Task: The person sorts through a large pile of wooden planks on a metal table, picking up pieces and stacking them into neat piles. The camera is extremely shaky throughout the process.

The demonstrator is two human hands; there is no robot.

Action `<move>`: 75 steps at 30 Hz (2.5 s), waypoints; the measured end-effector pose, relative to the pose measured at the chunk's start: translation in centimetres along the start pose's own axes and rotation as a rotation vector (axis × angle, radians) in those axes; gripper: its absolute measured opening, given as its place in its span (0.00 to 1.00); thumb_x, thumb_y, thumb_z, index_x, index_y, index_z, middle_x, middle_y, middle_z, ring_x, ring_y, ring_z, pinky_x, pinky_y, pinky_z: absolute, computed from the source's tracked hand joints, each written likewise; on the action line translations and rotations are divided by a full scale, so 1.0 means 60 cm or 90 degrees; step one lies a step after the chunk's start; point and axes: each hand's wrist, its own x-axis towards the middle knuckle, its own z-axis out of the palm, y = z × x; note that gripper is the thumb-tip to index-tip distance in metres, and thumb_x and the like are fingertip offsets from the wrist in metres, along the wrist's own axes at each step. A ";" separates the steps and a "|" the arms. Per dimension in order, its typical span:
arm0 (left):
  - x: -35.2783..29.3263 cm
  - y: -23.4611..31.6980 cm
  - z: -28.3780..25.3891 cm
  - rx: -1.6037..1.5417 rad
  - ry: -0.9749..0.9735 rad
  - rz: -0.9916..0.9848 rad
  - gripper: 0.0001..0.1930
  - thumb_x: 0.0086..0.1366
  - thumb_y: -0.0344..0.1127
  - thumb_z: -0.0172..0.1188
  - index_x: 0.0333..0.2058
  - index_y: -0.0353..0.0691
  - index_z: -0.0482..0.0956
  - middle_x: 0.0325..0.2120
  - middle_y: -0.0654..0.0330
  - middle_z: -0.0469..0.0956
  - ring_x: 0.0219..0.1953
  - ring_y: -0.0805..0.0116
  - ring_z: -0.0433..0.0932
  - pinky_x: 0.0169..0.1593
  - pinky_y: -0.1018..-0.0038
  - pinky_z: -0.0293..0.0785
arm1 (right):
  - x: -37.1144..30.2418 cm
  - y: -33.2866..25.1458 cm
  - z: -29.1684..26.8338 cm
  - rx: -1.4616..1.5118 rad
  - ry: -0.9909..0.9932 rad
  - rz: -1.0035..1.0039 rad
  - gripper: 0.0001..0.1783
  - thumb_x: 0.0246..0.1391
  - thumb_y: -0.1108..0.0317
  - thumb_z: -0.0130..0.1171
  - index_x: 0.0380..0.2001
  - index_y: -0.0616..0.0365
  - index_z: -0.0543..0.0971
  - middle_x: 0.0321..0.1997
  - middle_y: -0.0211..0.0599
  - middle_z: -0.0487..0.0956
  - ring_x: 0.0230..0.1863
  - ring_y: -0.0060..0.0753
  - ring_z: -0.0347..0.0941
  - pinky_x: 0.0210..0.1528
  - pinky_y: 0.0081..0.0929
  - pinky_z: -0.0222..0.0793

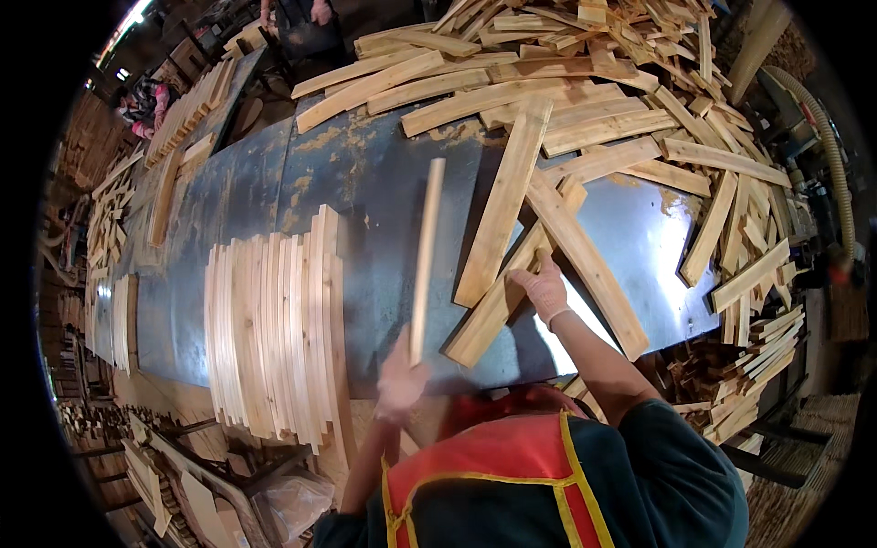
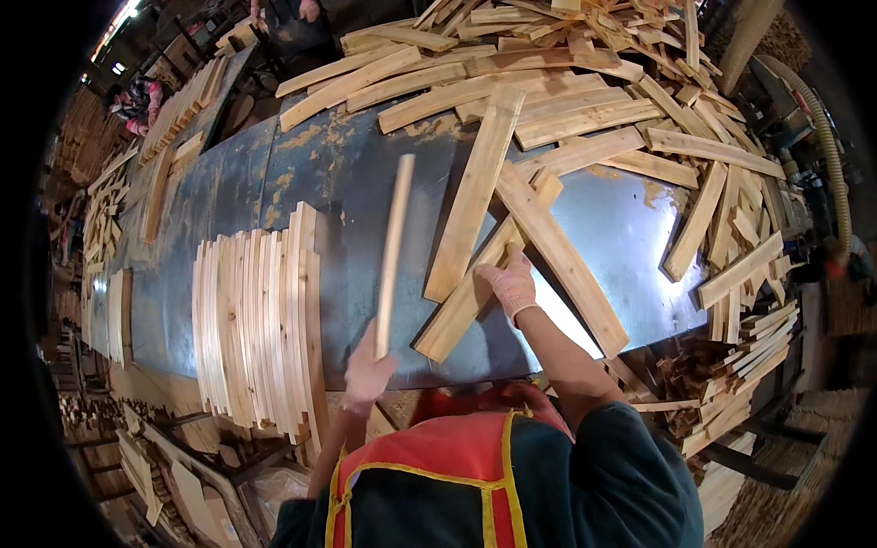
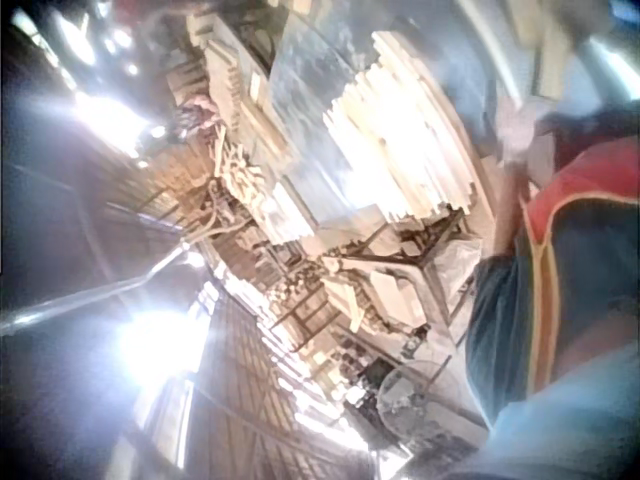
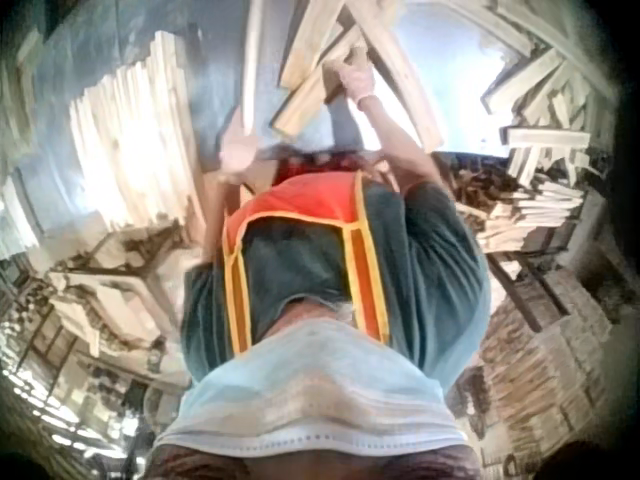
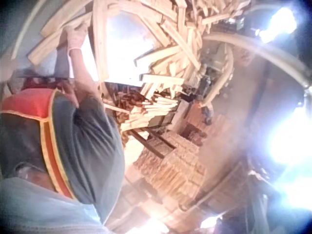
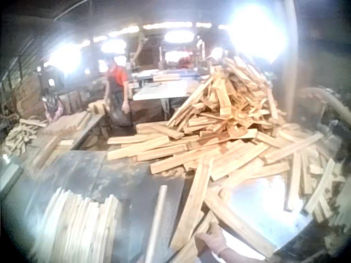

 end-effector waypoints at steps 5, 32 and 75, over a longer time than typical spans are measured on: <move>-0.108 -0.226 -0.070 0.515 0.237 -0.024 0.41 0.62 0.41 0.64 0.74 0.44 0.65 0.73 0.51 0.66 0.76 0.42 0.59 0.78 0.49 0.54 | -0.028 0.018 -0.080 -0.284 0.074 -0.218 0.46 0.49 0.52 0.73 0.71 0.54 0.70 0.71 0.51 0.72 0.68 0.56 0.71 0.71 0.47 0.66; 0.247 0.219 0.202 0.400 0.148 0.188 0.51 0.54 0.46 0.73 0.75 0.46 0.61 0.61 0.41 0.74 0.59 0.43 0.78 0.61 0.48 0.73 | 0.269 0.124 -0.310 0.682 -0.012 0.058 0.35 0.55 0.67 0.70 0.65 0.54 0.72 0.46 0.36 0.79 0.43 0.38 0.80 0.46 0.41 0.84; 0.172 0.176 0.210 0.476 0.154 0.276 0.53 0.50 0.49 0.79 0.72 0.38 0.65 0.69 0.43 0.67 0.72 0.41 0.64 0.73 0.49 0.60 | 0.302 -0.087 -0.106 -0.500 -0.322 -0.729 0.42 0.46 0.52 0.74 0.67 0.39 0.74 0.53 0.35 0.83 0.64 0.37 0.76 0.65 0.43 0.69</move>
